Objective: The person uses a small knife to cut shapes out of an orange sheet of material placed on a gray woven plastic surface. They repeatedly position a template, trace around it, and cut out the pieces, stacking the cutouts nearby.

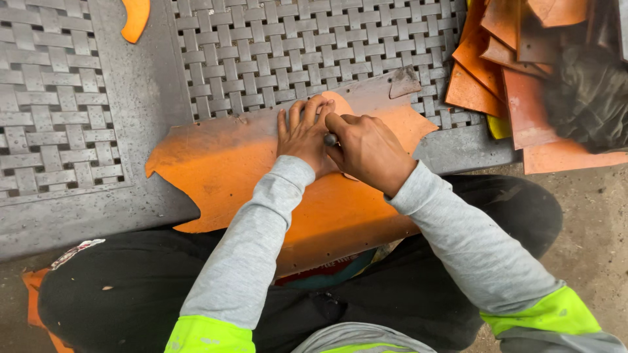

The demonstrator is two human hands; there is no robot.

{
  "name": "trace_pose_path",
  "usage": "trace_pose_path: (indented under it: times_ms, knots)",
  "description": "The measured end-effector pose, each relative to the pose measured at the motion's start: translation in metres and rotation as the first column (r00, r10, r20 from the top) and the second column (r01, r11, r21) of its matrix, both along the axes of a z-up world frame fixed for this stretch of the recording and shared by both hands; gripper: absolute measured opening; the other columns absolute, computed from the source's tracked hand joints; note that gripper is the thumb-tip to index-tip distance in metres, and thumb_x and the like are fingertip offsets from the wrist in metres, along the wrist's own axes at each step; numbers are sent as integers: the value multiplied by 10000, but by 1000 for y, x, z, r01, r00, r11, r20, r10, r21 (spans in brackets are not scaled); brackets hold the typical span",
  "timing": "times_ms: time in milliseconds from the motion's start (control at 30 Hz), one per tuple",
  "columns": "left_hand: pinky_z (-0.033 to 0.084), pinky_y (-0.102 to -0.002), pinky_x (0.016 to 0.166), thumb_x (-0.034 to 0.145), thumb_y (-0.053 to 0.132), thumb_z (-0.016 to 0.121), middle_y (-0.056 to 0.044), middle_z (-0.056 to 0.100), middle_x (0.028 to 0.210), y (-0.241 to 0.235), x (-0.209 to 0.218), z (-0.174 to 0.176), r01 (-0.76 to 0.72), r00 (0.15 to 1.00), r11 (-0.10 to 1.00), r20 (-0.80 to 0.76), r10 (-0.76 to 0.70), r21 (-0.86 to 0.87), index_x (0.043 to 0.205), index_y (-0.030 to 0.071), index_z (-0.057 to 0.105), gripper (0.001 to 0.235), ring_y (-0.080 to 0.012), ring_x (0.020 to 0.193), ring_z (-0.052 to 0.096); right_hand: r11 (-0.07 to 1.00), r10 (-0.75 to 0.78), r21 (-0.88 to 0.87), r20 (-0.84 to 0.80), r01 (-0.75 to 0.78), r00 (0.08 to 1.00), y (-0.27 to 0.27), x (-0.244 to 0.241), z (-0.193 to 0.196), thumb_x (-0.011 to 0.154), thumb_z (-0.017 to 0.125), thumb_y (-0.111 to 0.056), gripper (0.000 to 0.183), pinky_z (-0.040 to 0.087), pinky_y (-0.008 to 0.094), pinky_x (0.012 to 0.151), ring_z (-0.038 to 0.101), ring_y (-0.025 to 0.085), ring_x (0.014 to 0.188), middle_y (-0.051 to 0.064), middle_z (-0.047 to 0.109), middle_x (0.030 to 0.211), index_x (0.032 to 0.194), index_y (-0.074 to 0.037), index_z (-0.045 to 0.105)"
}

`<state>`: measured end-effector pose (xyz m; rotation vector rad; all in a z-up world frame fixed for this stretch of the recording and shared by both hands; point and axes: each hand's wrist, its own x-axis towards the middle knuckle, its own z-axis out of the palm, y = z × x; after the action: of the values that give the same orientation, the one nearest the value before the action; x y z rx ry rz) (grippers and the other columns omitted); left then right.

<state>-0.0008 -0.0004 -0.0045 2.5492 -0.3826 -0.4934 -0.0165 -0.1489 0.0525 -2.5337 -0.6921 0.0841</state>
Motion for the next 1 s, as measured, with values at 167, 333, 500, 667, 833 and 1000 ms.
trace_pose_path:
  times_ms: [167,333,500,667,833,1000]
  knots:
    - [51,-617,1241,517,474,980,40,294,1539,-2,2,3,17,996,999,-85,-13,48,1517,235,381,1189,-299,1480,179,953,-171,201,-262,227,950,-1,15,5,954,672,-145,179,526,390,564,675,293,582,160,667,670,917,20,614]
    - [45,-600,1258,457,529,993,38,295,1541,-1,2,14,40,992,996,-125,-30,79,1555,196,316,1333,-282,1494,175,832,-261,353,-432,429,863,-24,16,8,1041,624,-178,266,516,286,560,647,120,604,73,652,662,848,0,582]
    - [56,-596,1251,437,524,1002,38,284,1550,-2,4,16,45,990,995,-139,-32,91,1549,207,312,1346,-283,1494,163,800,-181,434,-485,415,856,-26,10,-7,1039,625,-147,242,515,252,588,637,84,639,45,640,688,852,-6,565]
    - [48,-595,1256,424,537,999,41,280,1556,-2,5,15,43,989,995,-144,-29,95,1557,214,309,1365,-277,1494,169,813,-183,399,-517,424,836,-35,13,-12,1037,621,-158,245,503,241,575,615,72,626,35,648,685,847,-12,570]
    - [38,-590,1260,425,549,998,44,279,1555,-2,5,16,45,988,994,-152,-29,103,1560,217,305,1372,-278,1492,166,823,-177,371,-551,430,815,-39,15,-9,1030,624,-166,261,453,253,535,548,62,578,23,618,650,820,-24,562]
    - [39,-571,1267,450,538,992,51,276,1562,-3,5,19,41,985,994,-173,-23,104,1568,222,296,1355,-269,1500,160,898,-232,243,-444,366,865,-40,24,-7,994,668,-156,240,378,315,485,453,119,534,71,539,594,822,-7,594]
